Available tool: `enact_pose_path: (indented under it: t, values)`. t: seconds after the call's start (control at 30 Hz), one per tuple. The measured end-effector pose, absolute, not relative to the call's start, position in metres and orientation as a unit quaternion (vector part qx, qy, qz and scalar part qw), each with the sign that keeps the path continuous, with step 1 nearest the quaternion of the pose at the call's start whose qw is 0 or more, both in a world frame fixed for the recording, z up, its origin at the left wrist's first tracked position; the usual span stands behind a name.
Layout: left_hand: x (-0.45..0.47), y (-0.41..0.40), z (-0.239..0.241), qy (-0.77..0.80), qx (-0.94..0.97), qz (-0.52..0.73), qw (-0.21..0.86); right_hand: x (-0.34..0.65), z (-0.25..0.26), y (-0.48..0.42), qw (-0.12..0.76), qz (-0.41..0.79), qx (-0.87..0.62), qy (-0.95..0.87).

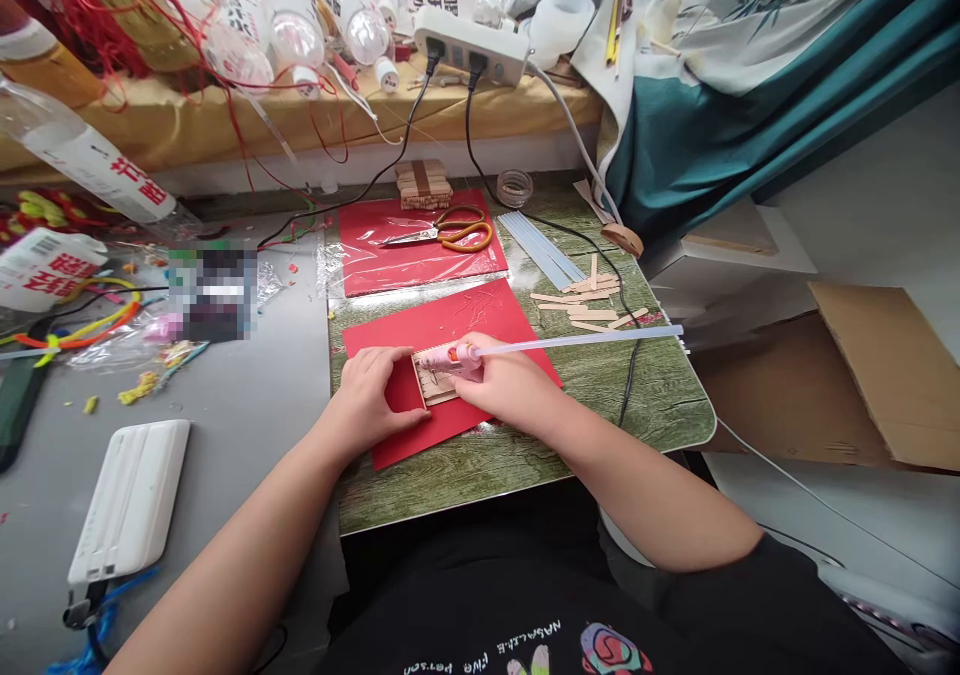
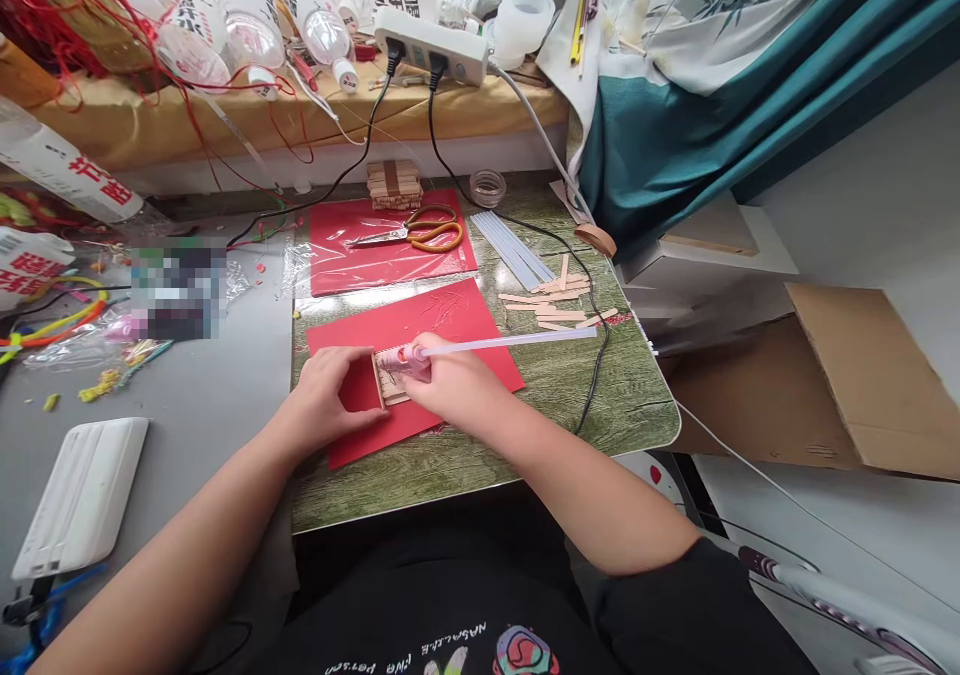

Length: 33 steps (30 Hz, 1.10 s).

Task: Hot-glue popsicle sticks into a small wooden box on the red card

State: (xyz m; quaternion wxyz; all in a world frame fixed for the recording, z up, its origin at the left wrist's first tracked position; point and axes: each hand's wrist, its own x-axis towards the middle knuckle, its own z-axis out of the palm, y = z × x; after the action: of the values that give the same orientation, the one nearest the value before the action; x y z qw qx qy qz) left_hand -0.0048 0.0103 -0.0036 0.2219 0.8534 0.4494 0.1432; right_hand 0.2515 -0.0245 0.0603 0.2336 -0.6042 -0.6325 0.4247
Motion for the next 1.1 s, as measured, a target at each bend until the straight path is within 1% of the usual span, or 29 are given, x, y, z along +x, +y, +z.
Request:
enact_pose_path:
  t: [0.13, 0.23, 0.43, 0.73, 0.9, 1.1]
  values:
    - [-0.006, 0.011, -0.006, 0.451, 0.853, 0.144, 0.219, 0.252, 0.066, -0.022, 0.235, 0.457, -0.556, -0.653]
    - [-0.006, 0.011, -0.007, 0.450, 0.854, 0.146, 0.217, 0.253, 0.070, -0.019, 0.209, 0.452, -0.544, -0.675]
    - [-0.005, 0.011, -0.006, 0.448, 0.854, 0.148, 0.218, 0.255, 0.070, -0.014, 0.149, 0.451, -0.572, -0.668]
    - [-0.006, 0.011, -0.006, 0.448, 0.855, 0.143, 0.218, 0.254, 0.066, -0.011, 0.148, 0.459, -0.568, -0.667]
    - [-0.006, 0.012, -0.006, 0.449, 0.854, 0.144, 0.220, 0.253, 0.061, -0.010, 0.121, 0.436, -0.584, -0.674]
    - [-0.005, 0.012, -0.007, 0.448, 0.854, 0.146, 0.219, 0.249, 0.061, -0.011, 0.129, 0.426, -0.575, -0.687]
